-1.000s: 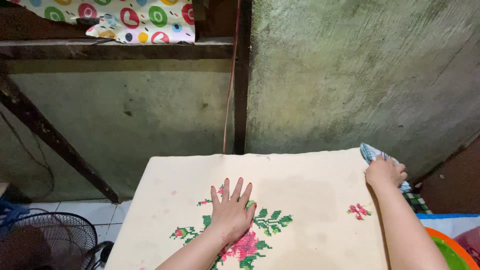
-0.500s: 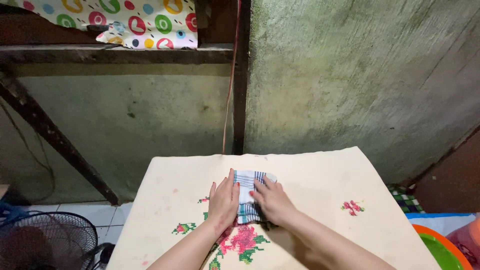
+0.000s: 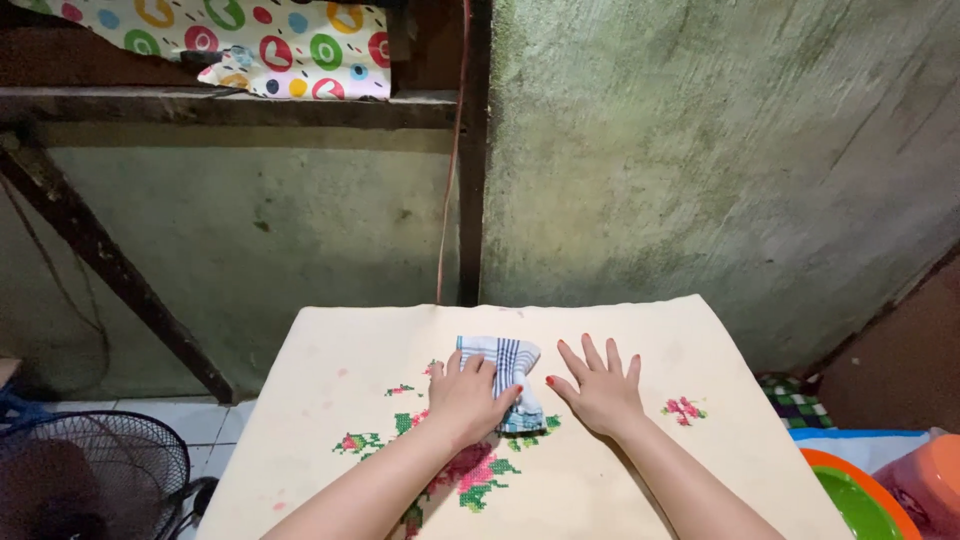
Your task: The person wipes a floral-patterned tablecloth with a small cloth, moving methodically across the surface. They briefly set aside a bowl covered with plastic wrap and later place the cloth on a nearby tray.
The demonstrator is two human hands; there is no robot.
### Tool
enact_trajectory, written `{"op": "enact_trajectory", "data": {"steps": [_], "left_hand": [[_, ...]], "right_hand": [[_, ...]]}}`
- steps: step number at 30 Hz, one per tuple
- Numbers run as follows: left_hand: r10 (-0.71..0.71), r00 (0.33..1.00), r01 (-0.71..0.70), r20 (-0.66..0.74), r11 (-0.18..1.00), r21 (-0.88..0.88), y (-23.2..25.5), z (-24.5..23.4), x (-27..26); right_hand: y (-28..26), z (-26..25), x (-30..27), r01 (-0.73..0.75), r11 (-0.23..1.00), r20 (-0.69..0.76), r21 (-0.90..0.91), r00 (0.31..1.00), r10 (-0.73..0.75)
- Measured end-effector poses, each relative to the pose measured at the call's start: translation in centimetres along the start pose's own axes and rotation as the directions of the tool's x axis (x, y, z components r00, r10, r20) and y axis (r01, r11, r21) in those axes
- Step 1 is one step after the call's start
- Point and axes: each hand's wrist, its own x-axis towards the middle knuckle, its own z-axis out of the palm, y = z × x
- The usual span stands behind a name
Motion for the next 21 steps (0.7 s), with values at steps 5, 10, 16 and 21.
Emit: {"op": "enact_trajectory", "data": {"steps": [5, 10, 16, 21], "left_hand": [[-0.127, 0.945, 0.122, 0.302, 0.992, 0.035, 5.7, -2.6, 0.2], [-0.175, 0.959, 0.158, 0.225, 0.983, 0.092, 5.1, -1.1, 1.2], [-0.34, 0.924, 0.319, 0.177, 0.938, 0.135, -1.3, -3.3, 0.3], [-0.542, 0.833, 0.524, 0.11, 0.838, 0.154, -11.8, -3.2, -2.5]], "right_hand": [[-0.3, -1.3, -1.3, 0.042, 0.996, 0.052, -0.074, 0.998, -0.038], [-0.2, -1.4, -1.5, 0.046, 0.997, 0.049, -0.064, 0.998, -0.043], [0.0, -1.1, -1.3, 0.058, 0.997, 0.045, -0.044, 0.997, -0.056], [-0.1, -1.5, -1.5, 0.064, 0.997, 0.06, -0.039, 0.996, -0.061]]}}
